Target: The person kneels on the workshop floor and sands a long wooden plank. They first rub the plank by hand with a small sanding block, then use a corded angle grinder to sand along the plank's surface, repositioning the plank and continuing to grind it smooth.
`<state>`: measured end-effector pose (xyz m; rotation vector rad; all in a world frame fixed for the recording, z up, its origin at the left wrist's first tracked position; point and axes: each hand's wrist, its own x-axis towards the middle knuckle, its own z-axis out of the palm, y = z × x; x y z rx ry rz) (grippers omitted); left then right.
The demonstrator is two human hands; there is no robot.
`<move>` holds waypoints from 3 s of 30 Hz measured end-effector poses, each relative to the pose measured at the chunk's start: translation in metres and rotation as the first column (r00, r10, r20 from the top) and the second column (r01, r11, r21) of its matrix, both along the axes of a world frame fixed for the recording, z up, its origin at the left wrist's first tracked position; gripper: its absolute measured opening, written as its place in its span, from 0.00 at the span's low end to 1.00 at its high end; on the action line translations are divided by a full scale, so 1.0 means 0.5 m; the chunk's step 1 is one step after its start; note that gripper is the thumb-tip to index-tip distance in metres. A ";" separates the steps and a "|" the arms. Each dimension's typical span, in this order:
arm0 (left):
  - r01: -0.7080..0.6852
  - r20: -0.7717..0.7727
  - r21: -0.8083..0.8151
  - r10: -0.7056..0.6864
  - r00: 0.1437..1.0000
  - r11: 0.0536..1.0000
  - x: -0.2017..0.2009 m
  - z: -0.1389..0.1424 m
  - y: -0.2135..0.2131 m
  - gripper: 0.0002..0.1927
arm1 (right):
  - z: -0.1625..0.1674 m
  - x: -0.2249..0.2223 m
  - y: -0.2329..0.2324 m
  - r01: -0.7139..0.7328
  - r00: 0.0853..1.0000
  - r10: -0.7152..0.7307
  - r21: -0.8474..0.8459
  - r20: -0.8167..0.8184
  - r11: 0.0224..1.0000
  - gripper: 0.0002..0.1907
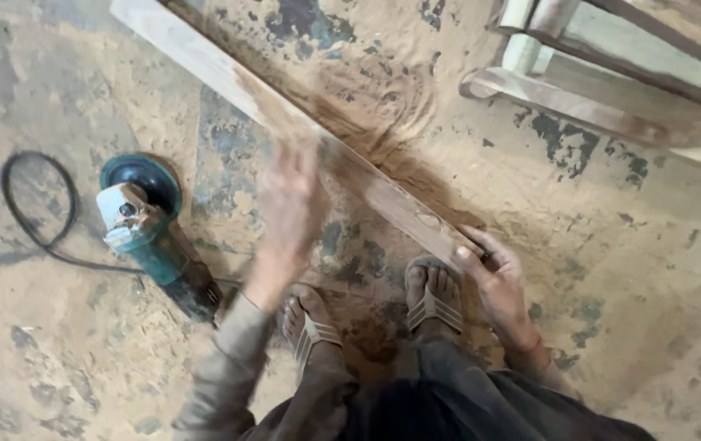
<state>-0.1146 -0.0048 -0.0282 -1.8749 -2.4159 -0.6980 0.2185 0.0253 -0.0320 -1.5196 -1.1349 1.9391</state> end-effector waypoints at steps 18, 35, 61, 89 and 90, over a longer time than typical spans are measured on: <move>0.526 0.100 -0.021 -0.521 0.848 0.851 0.020 0.013 -0.038 0.25 | 0.013 -0.002 0.006 -0.002 1.000 0.002 -0.012 0.018 1.000 0.22; 0.053 0.034 -0.220 -0.046 0.998 0.974 -0.030 0.035 -0.023 0.22 | 0.016 -0.010 0.000 -0.080 0.992 0.079 0.001 0.103 0.997 0.22; 0.493 0.359 -0.044 -0.447 0.819 0.869 0.189 0.093 -0.084 0.24 | 0.072 -0.014 0.016 -0.172 0.969 0.157 0.065 0.192 0.983 0.21; 0.613 0.030 -0.145 -0.616 0.787 0.777 0.093 0.027 -0.067 0.25 | 0.064 -0.014 0.011 -0.247 0.945 0.224 0.073 0.238 0.966 0.25; 0.596 -0.002 -0.117 -0.601 0.800 0.794 0.097 0.030 -0.066 0.24 | 0.064 -0.013 0.011 -0.235 0.955 0.218 0.067 0.201 0.970 0.24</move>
